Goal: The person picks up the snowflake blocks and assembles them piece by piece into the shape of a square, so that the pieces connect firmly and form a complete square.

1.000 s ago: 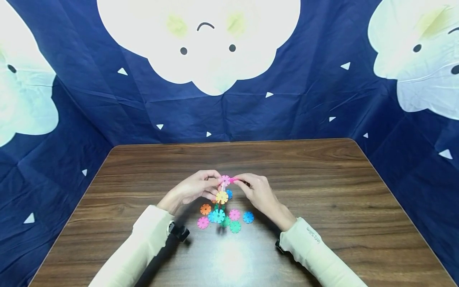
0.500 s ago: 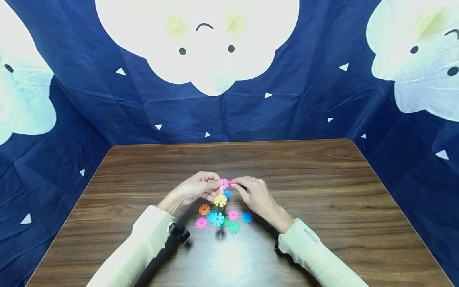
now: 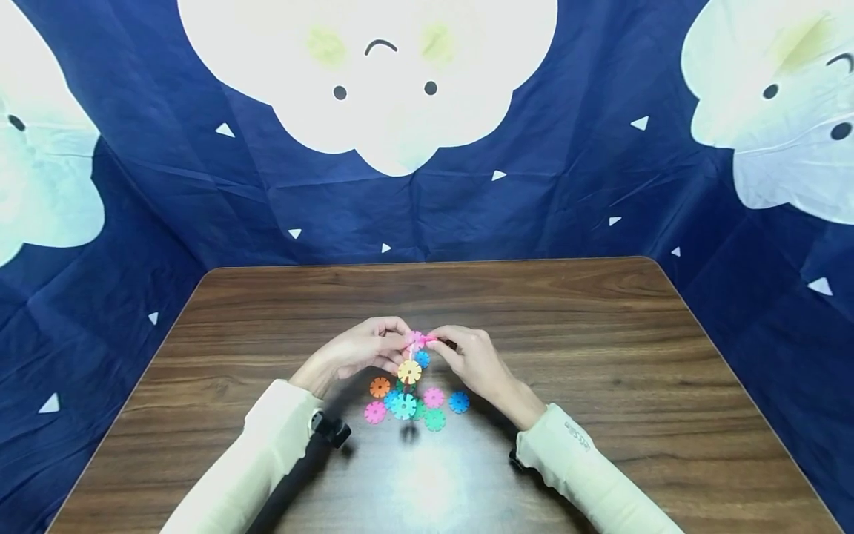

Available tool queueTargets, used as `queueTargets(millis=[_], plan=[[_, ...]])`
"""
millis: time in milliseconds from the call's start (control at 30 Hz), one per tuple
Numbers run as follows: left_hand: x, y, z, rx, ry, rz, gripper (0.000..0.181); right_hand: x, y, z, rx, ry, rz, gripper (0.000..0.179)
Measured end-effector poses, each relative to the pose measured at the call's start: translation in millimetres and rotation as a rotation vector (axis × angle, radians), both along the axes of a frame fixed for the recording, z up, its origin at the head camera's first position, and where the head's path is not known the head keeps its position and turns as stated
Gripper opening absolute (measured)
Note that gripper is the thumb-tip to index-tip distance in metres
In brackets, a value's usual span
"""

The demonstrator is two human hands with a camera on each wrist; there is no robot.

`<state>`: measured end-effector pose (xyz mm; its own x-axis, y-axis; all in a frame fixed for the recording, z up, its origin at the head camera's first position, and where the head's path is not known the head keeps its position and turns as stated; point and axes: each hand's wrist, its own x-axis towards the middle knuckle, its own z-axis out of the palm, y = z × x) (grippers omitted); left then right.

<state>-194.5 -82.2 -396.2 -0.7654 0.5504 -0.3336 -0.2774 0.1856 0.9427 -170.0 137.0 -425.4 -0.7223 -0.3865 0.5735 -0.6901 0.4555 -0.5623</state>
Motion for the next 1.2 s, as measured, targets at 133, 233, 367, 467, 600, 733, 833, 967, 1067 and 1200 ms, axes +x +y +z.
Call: queueTargets(millis=[133,233,367,467,600,733,833,967,1067,1200], plan=[[-2.1,-5.0,-2.5,0.009,-0.003,0.032,0.011,0.8,2,0.4,0.042,-0.16,-0.011,0.018],[-4.5,-7.7,-4.2,0.002,-0.001,0.056,0.015,2.5,9,-0.2,0.126,-0.276,-0.012,0.016],[-7.0,-10.8,-4.8,-0.008,0.008,0.082,0.019,7.8,20,-1.9,0.294,-0.394,0.027,0.015],[-8.4,-12.2,-5.0,-0.01,0.012,0.088,0.019,12.5,27,-3.4,0.426,-0.454,0.057,0.023],[-9.1,-13.3,-5.7,-0.007,0.011,0.089,0.017,18.4,30,-3.8,0.537,-0.512,0.058,0.03],[-9.8,-15.5,-7.5,-0.01,0.011,0.09,0.016,21.4,29,-4.9,0.567,-0.508,0.051,0.028],[-10.5,-17.6,-8.9,-0.015,0.012,0.085,0.015,21.6,28,-5.4,0.564,-0.492,0.054,0.027],[-11.1,-20.3,-12.2,-0.008,0.004,0.073,0.015,19.4,29,-6.0,0.524,-0.49,0.086,0.028],[-10.5,-22.1,-15.3,0.0,-0.006,0.059,0.015,16.3,30,-6.2,0.45,-0.539,0.109,0.027],[-8.0,-23.4,-18.4,0.004,-0.016,0.034,0.016,11.5,30,-5.7,0.267,-0.598,0.099,0.016]])
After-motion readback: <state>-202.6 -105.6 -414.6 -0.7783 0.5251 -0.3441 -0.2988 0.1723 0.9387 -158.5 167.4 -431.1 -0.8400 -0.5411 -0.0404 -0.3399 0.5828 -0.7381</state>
